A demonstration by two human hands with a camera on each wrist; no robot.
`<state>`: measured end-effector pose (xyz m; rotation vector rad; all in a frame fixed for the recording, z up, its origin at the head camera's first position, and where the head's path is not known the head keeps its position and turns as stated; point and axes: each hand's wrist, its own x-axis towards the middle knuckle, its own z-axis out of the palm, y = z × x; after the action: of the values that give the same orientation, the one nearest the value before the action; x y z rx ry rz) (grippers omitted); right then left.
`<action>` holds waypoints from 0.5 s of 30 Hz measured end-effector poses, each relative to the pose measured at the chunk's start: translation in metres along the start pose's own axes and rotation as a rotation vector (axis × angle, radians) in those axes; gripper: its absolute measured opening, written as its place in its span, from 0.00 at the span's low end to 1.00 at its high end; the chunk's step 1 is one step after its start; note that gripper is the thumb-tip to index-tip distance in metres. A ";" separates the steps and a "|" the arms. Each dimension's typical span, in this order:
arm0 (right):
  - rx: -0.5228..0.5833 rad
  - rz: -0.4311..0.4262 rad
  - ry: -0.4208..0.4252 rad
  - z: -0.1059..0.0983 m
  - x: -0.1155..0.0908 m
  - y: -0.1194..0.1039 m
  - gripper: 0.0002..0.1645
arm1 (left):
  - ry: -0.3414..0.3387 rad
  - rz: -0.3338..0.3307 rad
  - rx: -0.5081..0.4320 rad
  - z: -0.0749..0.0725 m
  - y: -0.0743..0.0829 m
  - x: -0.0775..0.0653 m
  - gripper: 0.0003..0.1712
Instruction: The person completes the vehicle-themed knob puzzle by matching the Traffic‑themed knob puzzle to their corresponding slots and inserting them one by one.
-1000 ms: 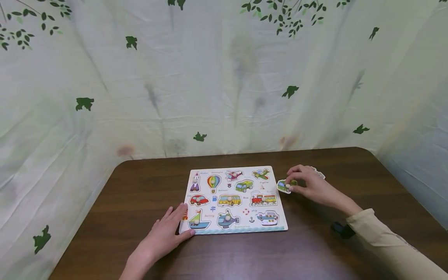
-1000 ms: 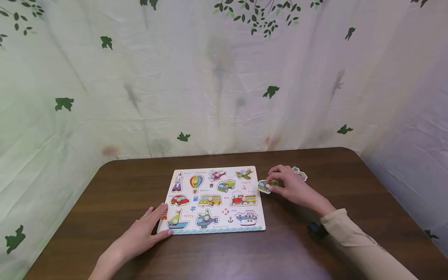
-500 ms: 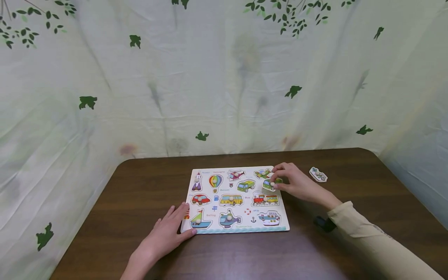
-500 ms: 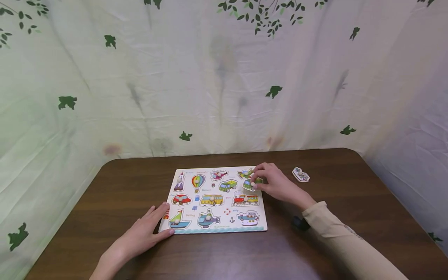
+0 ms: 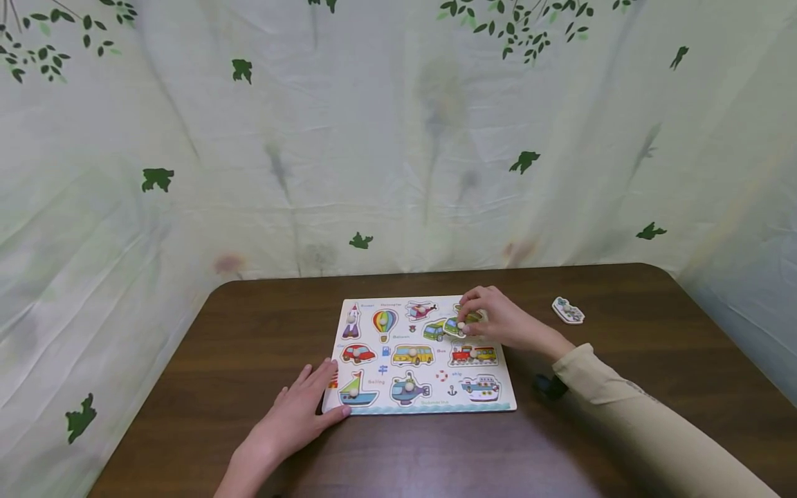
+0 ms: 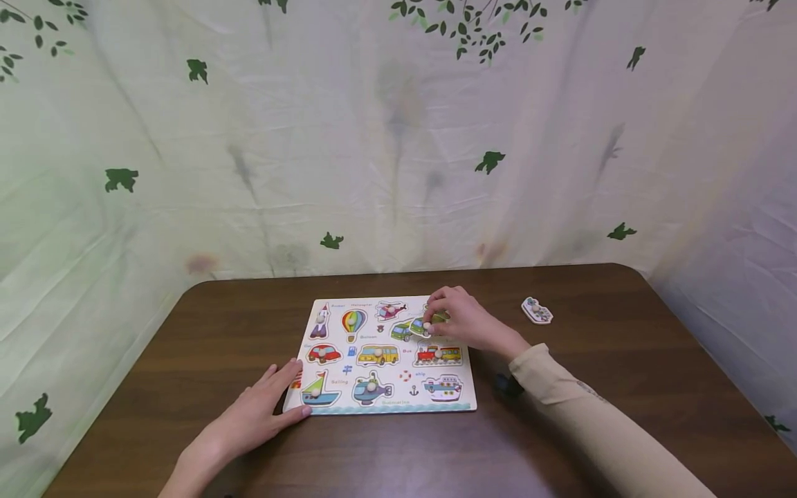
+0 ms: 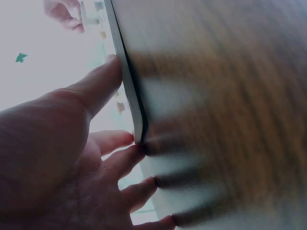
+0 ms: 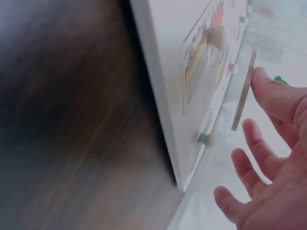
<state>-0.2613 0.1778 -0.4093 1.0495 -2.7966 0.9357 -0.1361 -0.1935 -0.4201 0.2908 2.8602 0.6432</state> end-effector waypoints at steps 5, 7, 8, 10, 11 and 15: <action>-0.027 0.016 -0.039 0.005 0.012 -0.004 0.05 | -0.008 -0.010 -0.001 -0.002 0.001 -0.001 0.51; -0.041 0.020 -0.047 0.007 0.016 -0.005 0.05 | -0.011 -0.014 -0.001 -0.002 0.001 -0.001 0.51; -0.045 0.018 -0.051 0.008 0.018 -0.005 0.04 | -0.012 -0.014 -0.001 -0.002 0.002 0.000 0.51; -0.058 0.021 -0.061 0.010 0.022 -0.007 0.04 | -0.013 -0.015 -0.004 -0.002 0.002 -0.001 0.51; -0.061 0.024 -0.068 0.011 0.024 -0.007 0.04 | -0.012 -0.015 -0.003 -0.002 0.002 -0.001 0.51; -0.077 0.047 -0.097 0.017 0.031 -0.009 0.03 | -0.006 -0.012 -0.002 -0.002 0.001 -0.002 0.51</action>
<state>-0.2767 0.1445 -0.4117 1.0517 -2.9215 0.7952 -0.1347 -0.1940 -0.4175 0.2750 2.8530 0.6414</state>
